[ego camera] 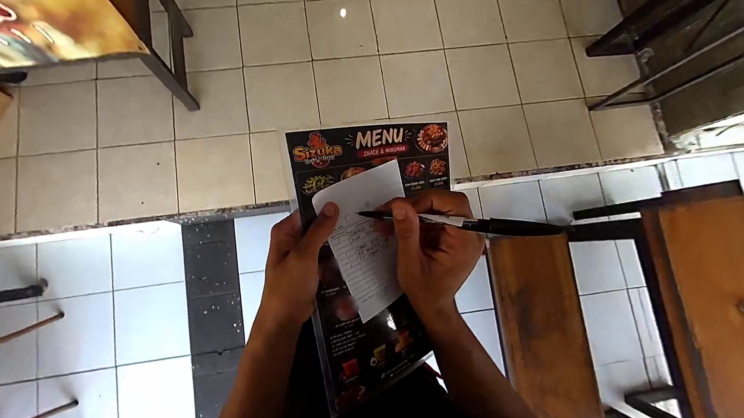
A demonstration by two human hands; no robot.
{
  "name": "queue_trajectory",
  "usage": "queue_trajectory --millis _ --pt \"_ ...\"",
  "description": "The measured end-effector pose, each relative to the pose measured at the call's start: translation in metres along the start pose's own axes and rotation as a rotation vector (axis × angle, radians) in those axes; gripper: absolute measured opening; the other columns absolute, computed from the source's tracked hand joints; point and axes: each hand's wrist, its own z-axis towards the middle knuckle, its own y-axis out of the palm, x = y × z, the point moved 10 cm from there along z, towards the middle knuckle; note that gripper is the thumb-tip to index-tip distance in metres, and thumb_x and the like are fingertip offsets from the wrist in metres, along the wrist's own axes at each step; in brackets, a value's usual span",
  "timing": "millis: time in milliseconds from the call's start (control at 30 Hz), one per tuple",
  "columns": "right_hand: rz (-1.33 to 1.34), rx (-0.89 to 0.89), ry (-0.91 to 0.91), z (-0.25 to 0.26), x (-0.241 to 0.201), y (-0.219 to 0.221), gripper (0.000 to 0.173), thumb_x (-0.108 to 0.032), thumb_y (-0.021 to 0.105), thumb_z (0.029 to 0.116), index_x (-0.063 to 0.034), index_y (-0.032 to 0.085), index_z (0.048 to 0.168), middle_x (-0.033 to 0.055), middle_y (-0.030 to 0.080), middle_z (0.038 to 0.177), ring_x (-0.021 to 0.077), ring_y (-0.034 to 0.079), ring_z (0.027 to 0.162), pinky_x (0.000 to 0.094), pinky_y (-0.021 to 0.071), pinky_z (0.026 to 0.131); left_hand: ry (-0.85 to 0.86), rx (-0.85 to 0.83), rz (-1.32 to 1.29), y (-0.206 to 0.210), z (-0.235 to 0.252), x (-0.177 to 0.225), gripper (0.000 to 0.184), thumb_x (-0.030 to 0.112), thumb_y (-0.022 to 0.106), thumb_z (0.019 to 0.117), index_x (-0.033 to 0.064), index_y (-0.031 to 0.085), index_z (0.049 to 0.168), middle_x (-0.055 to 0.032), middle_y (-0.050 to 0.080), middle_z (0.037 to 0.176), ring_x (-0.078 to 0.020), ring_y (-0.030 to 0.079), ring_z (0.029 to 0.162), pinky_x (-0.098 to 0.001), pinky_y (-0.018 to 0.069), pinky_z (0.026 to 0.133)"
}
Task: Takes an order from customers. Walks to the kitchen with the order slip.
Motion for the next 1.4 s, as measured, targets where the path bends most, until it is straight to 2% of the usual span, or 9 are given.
queue_trajectory --millis 133,267,433,667,767,933,1133,1267,1400 --pt "-0.047 0.027 0.039 0.068 0.031 0.031 0.011 -0.014 0.065 0.1012 -0.0046 0.059 0.104 0.0037 0.070 0.085 0.0119 0.069 0.064 0.0287 0.0610 0.053 -0.038 -0.019 0.046 -0.005 0.081 0.030 0.031 0.038 0.049 0.1087 0.0157 0.070 0.111 -0.0043 0.074 0.093 -0.0119 0.072 0.076 -0.0307 0.0622 0.063" --pt "0.101 0.137 0.006 0.124 0.052 0.036 0.008 -0.017 0.058 0.1059 -0.0091 0.057 0.108 0.0045 0.074 0.091 0.0185 0.073 0.071 0.0338 0.0647 0.060 -0.035 -0.036 0.056 -0.010 0.158 0.047 0.030 0.036 0.051 0.1083 0.0126 0.070 0.111 -0.0068 0.073 0.094 -0.0141 0.072 0.076 -0.0316 0.0616 0.063" --pt "0.157 0.250 0.031 0.173 0.098 0.029 0.013 -0.032 0.057 0.1059 -0.0207 0.060 0.112 -0.0037 0.070 0.087 0.0151 0.071 0.065 0.0341 0.0641 0.056 0.058 -0.028 0.066 -0.030 0.248 0.068 0.032 0.042 0.050 0.1077 0.0184 0.069 0.115 -0.0021 0.074 0.097 -0.0120 0.073 0.081 -0.0320 0.0628 0.069" --pt "0.136 0.226 0.060 0.271 0.205 0.051 0.023 -0.028 0.045 0.1108 -0.0143 0.064 0.114 0.0032 0.074 0.080 0.0187 0.072 0.065 0.0339 0.0622 0.058 0.208 0.021 0.095 -0.052 0.401 0.157 0.027 0.037 0.050 0.1086 0.0183 0.068 0.114 0.0018 0.075 0.095 -0.0079 0.072 0.079 -0.0274 0.0624 0.068" --pt "0.108 0.204 0.083 0.339 0.255 0.083 0.032 -0.030 0.033 0.1135 -0.0126 0.058 0.123 0.0068 0.078 0.089 0.0213 0.076 0.074 0.0330 0.0631 0.061 0.245 0.068 0.070 -0.060 0.466 0.199 0.027 0.036 0.049 0.1088 0.0173 0.067 0.116 0.0001 0.074 0.094 -0.0087 0.073 0.078 -0.0274 0.0626 0.067" --pt "0.065 0.102 0.225 0.481 0.312 0.147 0.030 -0.021 0.040 0.1117 -0.0001 0.060 0.119 0.0126 0.074 0.113 0.0250 0.074 0.094 0.0382 0.0636 0.073 0.199 0.153 0.075 -0.059 0.584 0.268 0.027 0.035 0.051 0.1082 0.0149 0.067 0.118 -0.0023 0.074 0.096 -0.0104 0.073 0.079 -0.0294 0.0629 0.068" --pt "0.157 -0.174 0.312 0.630 0.329 0.215 0.027 -0.024 0.054 0.1069 -0.0111 0.054 0.130 0.0093 0.067 0.136 0.0288 0.071 0.110 0.0432 0.0644 0.081 0.288 0.145 0.045 -0.033 0.690 0.377 0.022 0.019 0.049 0.1091 0.0037 0.065 0.112 -0.0073 0.075 0.095 -0.0162 0.074 0.086 -0.0366 0.0644 0.079" --pt "0.228 -0.261 0.396 0.702 0.347 0.253 0.016 -0.024 0.064 0.1015 -0.0138 0.059 0.113 0.0038 0.069 0.105 0.0160 0.068 0.088 0.0317 0.0584 0.070 0.339 0.145 0.070 -0.018 0.748 0.435 0.020 0.017 0.050 0.1087 0.0050 0.065 0.112 -0.0058 0.075 0.094 -0.0152 0.074 0.085 -0.0357 0.0645 0.078" --pt "0.337 -0.278 0.500 0.760 0.373 0.298 0.010 -0.019 0.066 0.1004 -0.0153 0.059 0.107 0.0058 0.069 0.101 0.0177 0.070 0.073 0.0334 0.0614 0.057 0.402 0.151 0.119 -0.023 0.811 0.473 0.019 0.017 0.050 0.1088 0.0049 0.065 0.109 -0.0044 0.075 0.092 -0.0143 0.074 0.083 -0.0343 0.0644 0.077"
